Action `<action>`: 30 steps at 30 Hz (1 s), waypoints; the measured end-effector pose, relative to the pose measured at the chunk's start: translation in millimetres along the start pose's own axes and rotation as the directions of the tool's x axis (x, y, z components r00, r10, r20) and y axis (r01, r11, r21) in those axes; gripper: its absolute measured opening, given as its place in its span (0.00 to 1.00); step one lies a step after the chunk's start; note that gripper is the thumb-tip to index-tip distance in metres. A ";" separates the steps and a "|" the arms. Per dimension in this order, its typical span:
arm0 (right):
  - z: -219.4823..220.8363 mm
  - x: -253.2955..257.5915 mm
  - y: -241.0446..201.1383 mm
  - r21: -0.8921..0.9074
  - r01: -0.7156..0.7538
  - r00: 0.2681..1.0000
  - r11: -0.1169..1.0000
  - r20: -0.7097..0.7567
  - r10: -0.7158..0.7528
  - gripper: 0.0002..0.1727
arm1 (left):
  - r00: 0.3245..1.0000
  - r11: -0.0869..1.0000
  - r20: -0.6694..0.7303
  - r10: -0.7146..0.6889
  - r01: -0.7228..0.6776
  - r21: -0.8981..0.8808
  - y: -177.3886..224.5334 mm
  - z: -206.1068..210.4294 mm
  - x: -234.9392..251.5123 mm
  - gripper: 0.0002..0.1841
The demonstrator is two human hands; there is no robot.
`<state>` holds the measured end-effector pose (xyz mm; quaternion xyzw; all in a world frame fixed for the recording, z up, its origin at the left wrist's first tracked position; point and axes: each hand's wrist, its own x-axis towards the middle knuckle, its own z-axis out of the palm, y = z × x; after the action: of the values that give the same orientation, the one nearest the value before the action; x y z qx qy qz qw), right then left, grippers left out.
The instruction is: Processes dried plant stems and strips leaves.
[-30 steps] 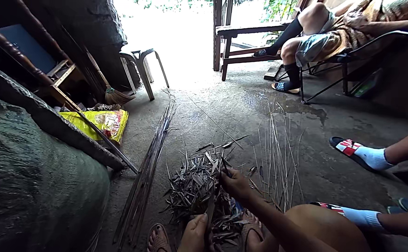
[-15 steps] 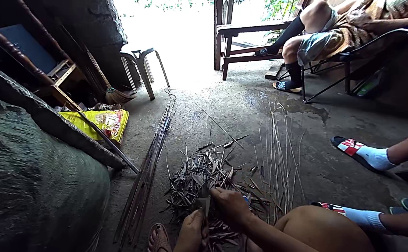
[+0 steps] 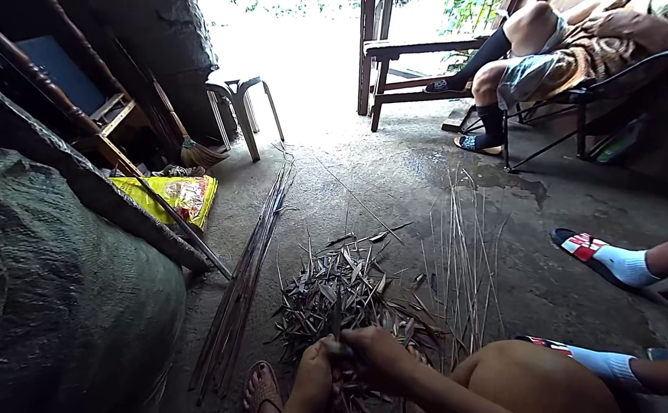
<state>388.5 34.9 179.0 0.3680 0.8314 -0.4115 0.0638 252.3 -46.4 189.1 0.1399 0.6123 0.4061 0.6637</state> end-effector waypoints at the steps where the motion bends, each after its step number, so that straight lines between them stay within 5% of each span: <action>1: 4.8 -1.5 -3.1 -0.026 0.027 0.999 0.999 0.029 -0.026 0.12 | 1.000 1.000 -0.013 -0.008 0.007 -0.018 1.4 2.1 -1.0 0.22; 7: 2.0 5.7 0.3 -0.200 -0.004 0.998 0.980 -0.068 -0.010 0.12 | 1.000 1.000 -0.004 0.006 -0.006 -0.006 -0.1 5.8 -1.0 0.20; 17: -21.4 18.5 14.6 -0.226 -0.325 0.927 0.918 -0.266 0.263 0.13 | 0.998 0.992 0.055 0.041 -0.047 0.116 -5.6 7.3 -5.8 0.20; 21: -48.7 25.8 32.5 0.065 -0.453 0.848 0.889 -0.277 0.452 0.17 | 0.996 0.986 0.084 0.043 -0.056 0.155 -12.5 7.2 -8.7 0.20; 24: -41.0 26.7 43.1 0.425 -0.228 0.883 0.876 -0.288 0.370 0.14 | 0.997 0.988 0.074 0.027 -0.037 0.147 -11.8 5.3 -5.7 0.21; 26: -25.3 22.8 35.9 0.687 -0.071 0.943 0.723 -0.190 0.273 0.14 | 0.997 0.991 0.081 0.006 -0.016 0.136 -9.0 4.7 -4.5 0.22; 30: -11.3 17.3 23.3 0.836 0.004 0.984 0.549 -0.101 0.145 0.12 | 0.993 0.993 0.115 -0.024 0.011 0.115 -9.4 4.6 -4.0 0.24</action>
<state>393.7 62.0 164.4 0.4186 0.5245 -0.7223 -0.1673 260.3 -53.7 186.4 0.1955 0.5959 0.3558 0.6929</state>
